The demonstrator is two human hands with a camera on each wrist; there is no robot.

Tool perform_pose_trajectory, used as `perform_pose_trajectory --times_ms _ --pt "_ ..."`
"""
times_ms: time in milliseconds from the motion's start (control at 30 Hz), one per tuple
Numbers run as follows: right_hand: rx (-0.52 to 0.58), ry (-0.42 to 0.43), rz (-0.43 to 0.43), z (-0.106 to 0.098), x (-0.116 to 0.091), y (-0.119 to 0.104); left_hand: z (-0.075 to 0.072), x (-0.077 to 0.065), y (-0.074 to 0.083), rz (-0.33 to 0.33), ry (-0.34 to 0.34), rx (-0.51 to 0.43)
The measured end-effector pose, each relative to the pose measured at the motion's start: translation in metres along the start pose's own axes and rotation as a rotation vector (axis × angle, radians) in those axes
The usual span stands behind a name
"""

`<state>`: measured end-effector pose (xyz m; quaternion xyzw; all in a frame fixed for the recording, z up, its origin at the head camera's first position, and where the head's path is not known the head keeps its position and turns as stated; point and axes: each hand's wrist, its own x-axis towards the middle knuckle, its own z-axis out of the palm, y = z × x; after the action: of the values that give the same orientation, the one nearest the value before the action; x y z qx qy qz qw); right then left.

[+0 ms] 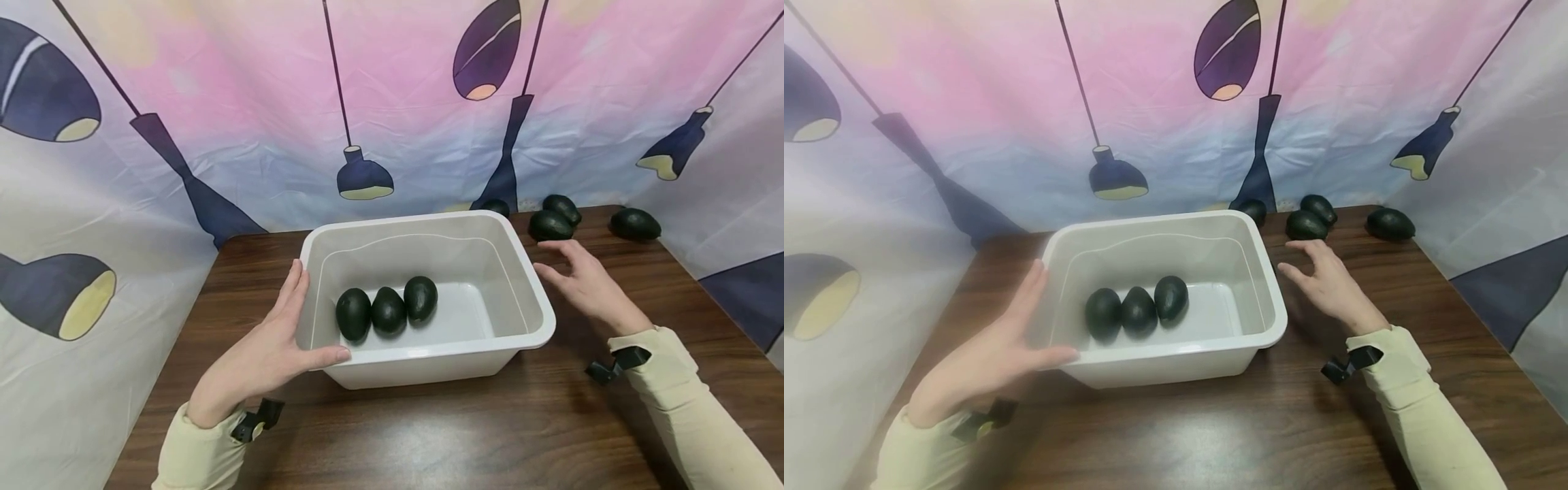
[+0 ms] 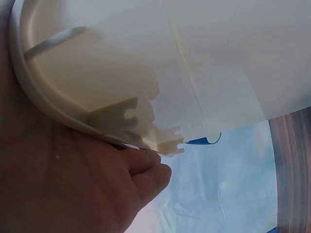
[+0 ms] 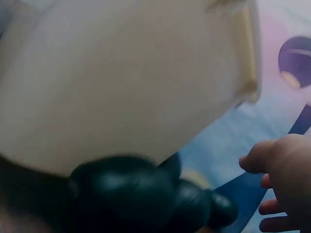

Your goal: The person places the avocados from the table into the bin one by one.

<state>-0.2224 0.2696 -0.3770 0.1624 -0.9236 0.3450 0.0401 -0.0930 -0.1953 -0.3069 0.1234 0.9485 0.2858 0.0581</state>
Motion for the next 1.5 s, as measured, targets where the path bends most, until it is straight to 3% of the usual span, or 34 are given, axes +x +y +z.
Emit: perform_pose_trajectory --times_ms 367,967,1367,1500 --pt "0.135 -0.225 -0.002 0.024 -0.017 0.018 0.000 0.000 0.001 -0.001 -0.001 -0.014" --pt "0.109 -0.220 -0.216 0.040 -0.028 0.014 -0.001 -0.001 0.001 -0.003 -0.003 -0.015" --pt "0.214 -0.256 -0.278 0.043 -0.032 0.006 -0.001 0.000 0.002 -0.001 -0.001 -0.001" --pt "0.190 -0.241 -0.297 0.043 -0.030 0.006 0.000 -0.001 0.002 0.000 0.000 -0.011"
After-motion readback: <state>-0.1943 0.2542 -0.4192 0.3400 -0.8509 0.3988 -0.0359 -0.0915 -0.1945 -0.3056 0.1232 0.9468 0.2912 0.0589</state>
